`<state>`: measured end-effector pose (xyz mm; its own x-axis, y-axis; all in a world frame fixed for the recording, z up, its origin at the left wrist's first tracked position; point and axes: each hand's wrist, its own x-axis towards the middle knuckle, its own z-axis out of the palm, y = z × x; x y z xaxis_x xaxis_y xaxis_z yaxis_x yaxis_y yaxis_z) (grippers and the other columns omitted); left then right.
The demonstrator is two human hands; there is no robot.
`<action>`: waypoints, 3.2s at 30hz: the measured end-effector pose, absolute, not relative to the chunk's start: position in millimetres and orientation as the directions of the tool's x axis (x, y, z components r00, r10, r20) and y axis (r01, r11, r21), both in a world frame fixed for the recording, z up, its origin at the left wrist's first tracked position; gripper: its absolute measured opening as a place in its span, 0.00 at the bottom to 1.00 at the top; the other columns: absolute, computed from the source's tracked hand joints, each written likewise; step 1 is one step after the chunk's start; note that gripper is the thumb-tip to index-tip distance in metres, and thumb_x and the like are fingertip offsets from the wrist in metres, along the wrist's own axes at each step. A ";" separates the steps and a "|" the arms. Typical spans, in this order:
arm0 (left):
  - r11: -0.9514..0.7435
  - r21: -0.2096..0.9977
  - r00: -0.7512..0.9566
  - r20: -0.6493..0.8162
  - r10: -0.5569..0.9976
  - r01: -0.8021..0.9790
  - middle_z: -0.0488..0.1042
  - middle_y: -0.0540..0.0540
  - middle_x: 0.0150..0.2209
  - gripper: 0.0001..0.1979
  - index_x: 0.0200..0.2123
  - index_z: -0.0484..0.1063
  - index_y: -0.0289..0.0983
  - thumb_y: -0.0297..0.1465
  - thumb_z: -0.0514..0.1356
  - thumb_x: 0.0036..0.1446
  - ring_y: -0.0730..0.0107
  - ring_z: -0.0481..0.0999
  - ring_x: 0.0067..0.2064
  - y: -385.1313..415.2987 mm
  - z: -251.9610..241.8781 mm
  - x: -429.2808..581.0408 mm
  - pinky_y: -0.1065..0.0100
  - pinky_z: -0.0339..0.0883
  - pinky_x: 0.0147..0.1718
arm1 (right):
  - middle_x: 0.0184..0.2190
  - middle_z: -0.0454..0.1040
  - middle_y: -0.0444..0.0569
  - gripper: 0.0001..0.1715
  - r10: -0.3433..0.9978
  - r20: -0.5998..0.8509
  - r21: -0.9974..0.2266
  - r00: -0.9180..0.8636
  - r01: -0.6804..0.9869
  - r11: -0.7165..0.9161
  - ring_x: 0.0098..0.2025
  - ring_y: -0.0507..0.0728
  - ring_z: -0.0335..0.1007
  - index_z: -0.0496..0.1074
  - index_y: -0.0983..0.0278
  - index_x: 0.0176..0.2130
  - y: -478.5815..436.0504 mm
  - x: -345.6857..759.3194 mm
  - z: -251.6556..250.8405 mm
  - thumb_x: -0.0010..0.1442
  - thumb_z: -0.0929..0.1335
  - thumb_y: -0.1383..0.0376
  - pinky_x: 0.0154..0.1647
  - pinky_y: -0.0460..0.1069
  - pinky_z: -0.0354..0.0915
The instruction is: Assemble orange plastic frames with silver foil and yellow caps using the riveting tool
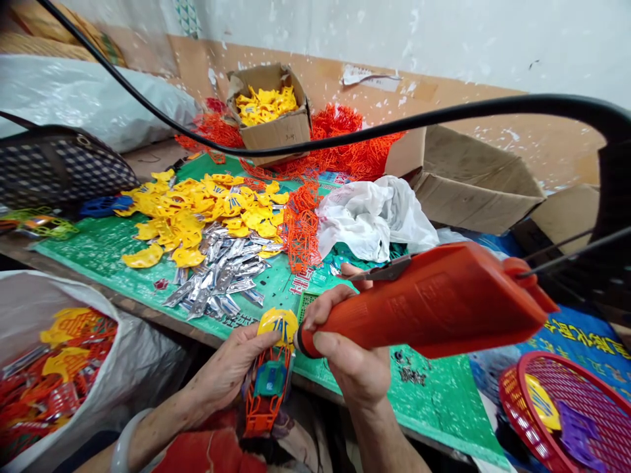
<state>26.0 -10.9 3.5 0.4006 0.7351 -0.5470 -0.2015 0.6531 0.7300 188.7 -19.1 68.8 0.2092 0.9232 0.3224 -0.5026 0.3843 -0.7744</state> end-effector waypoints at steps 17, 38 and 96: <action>0.660 0.724 0.409 -0.550 0.728 -0.202 0.72 0.49 0.23 0.15 0.28 0.74 0.33 0.41 0.68 0.48 0.75 0.66 0.22 -11.4 1.4 27.4 0.73 0.60 0.22 | 0.25 0.70 0.40 0.31 0.922 0.288 -0.821 0.261 -0.429 0.378 0.25 0.54 0.67 0.69 0.52 0.51 -15.1 189.6 69.9 0.47 0.74 0.65 0.31 0.54 0.68; 0.710 0.644 0.393 -0.598 0.699 -0.284 0.72 0.51 0.19 0.16 0.25 0.74 0.32 0.38 0.72 0.41 0.78 0.66 0.18 -11.0 9.1 28.7 0.76 0.61 0.18 | 0.29 0.72 0.39 0.30 0.911 0.377 -0.864 0.169 -0.291 0.412 0.31 0.53 0.69 0.62 0.52 0.52 -25.9 184.4 54.4 0.53 0.73 0.66 0.39 0.53 0.67; 0.650 0.724 0.452 -0.512 0.730 -0.231 0.80 0.46 0.31 0.16 0.38 0.79 0.34 0.41 0.66 0.54 0.73 0.74 0.28 -12.2 0.0 20.9 0.73 0.68 0.29 | 0.23 0.72 0.42 0.09 0.771 0.323 -0.925 0.550 0.011 0.379 0.25 0.53 0.68 0.71 0.63 0.25 8.1 228.3 28.9 0.42 0.74 0.69 0.30 0.52 0.66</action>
<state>20.9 -12.2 0.0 0.4515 0.7305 -0.5124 -0.2309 0.6503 0.7237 228.3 8.1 28.9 0.5496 0.7707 0.3226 0.0112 0.3793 -0.9252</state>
